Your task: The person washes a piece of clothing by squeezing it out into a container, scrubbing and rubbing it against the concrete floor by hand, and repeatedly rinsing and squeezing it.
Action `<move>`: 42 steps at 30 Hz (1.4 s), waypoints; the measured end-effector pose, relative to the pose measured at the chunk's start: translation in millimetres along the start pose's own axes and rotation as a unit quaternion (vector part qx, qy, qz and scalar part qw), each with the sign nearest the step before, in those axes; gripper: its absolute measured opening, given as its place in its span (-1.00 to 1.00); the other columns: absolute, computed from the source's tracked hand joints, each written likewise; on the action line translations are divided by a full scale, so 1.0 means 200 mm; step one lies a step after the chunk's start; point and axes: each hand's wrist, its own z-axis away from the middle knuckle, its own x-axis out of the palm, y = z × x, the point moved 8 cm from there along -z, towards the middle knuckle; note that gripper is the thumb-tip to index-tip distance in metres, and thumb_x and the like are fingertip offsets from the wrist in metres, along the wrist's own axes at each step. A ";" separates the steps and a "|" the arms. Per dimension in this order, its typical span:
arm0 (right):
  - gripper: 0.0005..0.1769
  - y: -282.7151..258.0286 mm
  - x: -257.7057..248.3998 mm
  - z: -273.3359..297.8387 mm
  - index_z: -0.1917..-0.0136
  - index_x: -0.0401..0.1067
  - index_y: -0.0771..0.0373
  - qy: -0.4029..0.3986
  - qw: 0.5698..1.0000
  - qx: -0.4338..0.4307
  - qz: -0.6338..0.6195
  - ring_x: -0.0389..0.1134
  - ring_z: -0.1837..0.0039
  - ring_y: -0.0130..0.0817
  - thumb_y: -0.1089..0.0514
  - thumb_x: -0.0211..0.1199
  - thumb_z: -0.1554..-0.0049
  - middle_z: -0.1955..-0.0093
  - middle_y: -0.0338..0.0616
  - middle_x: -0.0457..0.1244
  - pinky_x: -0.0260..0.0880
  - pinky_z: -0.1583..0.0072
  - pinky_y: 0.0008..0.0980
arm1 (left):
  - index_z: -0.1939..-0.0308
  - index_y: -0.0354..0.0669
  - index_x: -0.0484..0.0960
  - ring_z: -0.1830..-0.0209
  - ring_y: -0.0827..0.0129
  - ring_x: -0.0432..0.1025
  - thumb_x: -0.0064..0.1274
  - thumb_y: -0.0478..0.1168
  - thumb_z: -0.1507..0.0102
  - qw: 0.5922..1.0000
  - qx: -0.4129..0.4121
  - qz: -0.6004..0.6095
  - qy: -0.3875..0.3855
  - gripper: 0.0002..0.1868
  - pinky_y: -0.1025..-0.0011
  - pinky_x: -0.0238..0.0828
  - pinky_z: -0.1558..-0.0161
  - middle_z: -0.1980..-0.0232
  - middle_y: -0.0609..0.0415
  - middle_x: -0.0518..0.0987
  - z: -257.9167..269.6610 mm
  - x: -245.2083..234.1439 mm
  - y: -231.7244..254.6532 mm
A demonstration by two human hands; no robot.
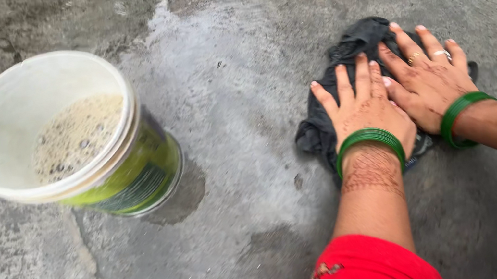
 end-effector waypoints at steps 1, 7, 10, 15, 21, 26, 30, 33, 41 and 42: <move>-0.26 0.01 0.01 -0.04 -0.61 0.03 0.07 0.003 1.000 -0.002 -0.006 -0.32 -0.67 0.13 -0.22 -0.21 -0.25 -0.75 -0.09 -0.33 -0.33 -0.48 0.36 | -0.56 -0.11 0.05 -0.67 0.10 -0.27 -0.25 -0.01 -0.30 1.000 -0.002 -0.006 0.001 -0.25 -0.25 -0.67 -0.52 -0.67 0.11 -0.09 -0.03 0.01 0.00; -0.24 -0.04 -0.02 -0.18 -0.60 0.04 0.06 0.009 0.999 -0.034 0.022 -0.29 -0.66 0.12 -0.22 -0.15 -0.20 -0.74 -0.07 -0.31 -0.29 -0.46 0.38 | -0.56 -0.09 0.00 -0.66 0.10 -0.30 -0.27 0.00 -0.29 0.999 -0.029 -0.035 0.007 -0.24 -0.27 -0.67 -0.48 -0.66 0.12 -0.15 -0.12 0.01 -0.03; -0.23 -0.06 -0.04 -0.15 -0.58 0.02 0.03 -0.011 0.999 -0.021 0.028 -0.31 -0.63 0.12 -0.24 -0.13 -0.17 -0.71 -0.07 -0.33 -0.28 -0.41 0.38 | -0.58 -0.02 -0.03 -0.65 0.11 -0.31 -0.29 0.00 -0.30 0.997 -0.041 -0.056 -0.025 -0.24 -0.29 -0.67 -0.48 -0.68 0.17 -0.20 -0.12 0.05 -0.01; -0.26 -0.04 -0.15 -0.04 -0.59 0.08 0.03 0.015 0.995 -0.090 -0.027 -0.07 -0.54 0.02 -0.19 -0.12 -0.20 -0.70 -0.12 -0.22 -0.03 -0.35 0.23 | -0.57 -0.07 -0.05 -0.66 0.08 -0.34 -0.31 0.03 -0.31 0.987 -0.068 -0.144 -0.009 -0.23 -0.23 -0.64 -0.49 -0.67 0.07 -0.21 -0.02 0.06 0.08; -0.25 0.21 -0.21 0.37 -0.57 0.12 -0.01 0.005 0.998 -0.061 0.012 0.10 -0.42 -0.27 -0.14 -0.05 -0.13 -0.69 -0.18 -0.10 0.10 -0.24 0.01 | -0.56 -0.20 -0.04 -0.63 -0.09 -0.34 -0.24 0.09 -0.25 0.992 -0.050 -0.115 -0.010 -0.14 -0.27 -0.66 -0.46 -0.66 -0.08 -0.15 0.16 0.13 0.44; -0.25 0.41 -0.19 0.41 -0.53 0.23 -0.02 0.054 0.997 0.025 -0.044 0.10 -0.44 -0.18 -0.16 0.02 -0.09 -0.67 -0.21 -0.03 0.06 -0.27 0.07 | -0.58 -0.03 -0.05 -0.64 -0.12 -0.35 -0.23 0.11 -0.25 0.993 -0.019 -0.091 -0.074 -0.15 -0.38 -0.72 -0.45 -0.63 -0.04 -0.13 0.06 0.20 0.54; -0.27 0.39 -0.15 0.27 -0.49 0.29 0.05 0.098 0.995 0.021 -0.023 0.09 -0.45 -0.08 -0.17 0.06 -0.08 -0.64 -0.15 0.00 0.01 -0.26 0.15 | -0.58 0.13 -0.08 -0.63 -0.04 -0.30 -0.24 0.06 -0.25 0.989 0.014 -0.124 -0.081 -0.19 -0.48 -0.69 -0.38 -0.67 0.10 -0.20 -0.03 0.22 0.49; -0.32 0.38 -0.18 0.27 -0.47 0.32 0.07 0.110 0.992 0.031 -0.062 0.09 -0.47 -0.06 -0.10 0.07 -0.11 -0.66 -0.12 0.00 0.01 -0.31 0.17 | -0.59 0.12 -0.08 -0.63 -0.04 -0.29 -0.24 0.04 -0.27 0.985 0.017 -0.161 -0.060 -0.20 -0.47 -0.66 -0.38 -0.67 0.10 -0.21 -0.01 0.22 0.51; -0.07 0.58 -0.08 0.49 -0.58 0.16 -0.09 -0.013 0.995 0.075 -0.068 0.07 -0.43 -0.18 -0.08 0.08 0.10 -0.67 -0.30 -0.12 0.03 -0.22 0.11 | -0.60 0.01 -0.13 -0.64 -0.16 -0.37 -0.21 0.11 -0.24 0.984 0.018 -0.148 -0.098 -0.11 -0.49 -0.74 -0.38 -0.68 -0.04 -0.23 0.03 0.32 0.70; -0.08 0.67 -0.05 0.55 -0.58 0.13 -0.13 -0.021 0.994 0.101 -0.041 0.07 -0.45 -0.18 -0.09 0.06 0.08 -0.70 -0.34 -0.14 0.03 -0.24 0.11 | -0.58 -0.03 -0.12 -0.63 -0.15 -0.37 -0.20 0.14 -0.24 0.987 0.040 -0.121 -0.100 -0.12 -0.46 -0.75 -0.38 -0.65 -0.06 -0.19 0.03 0.34 0.77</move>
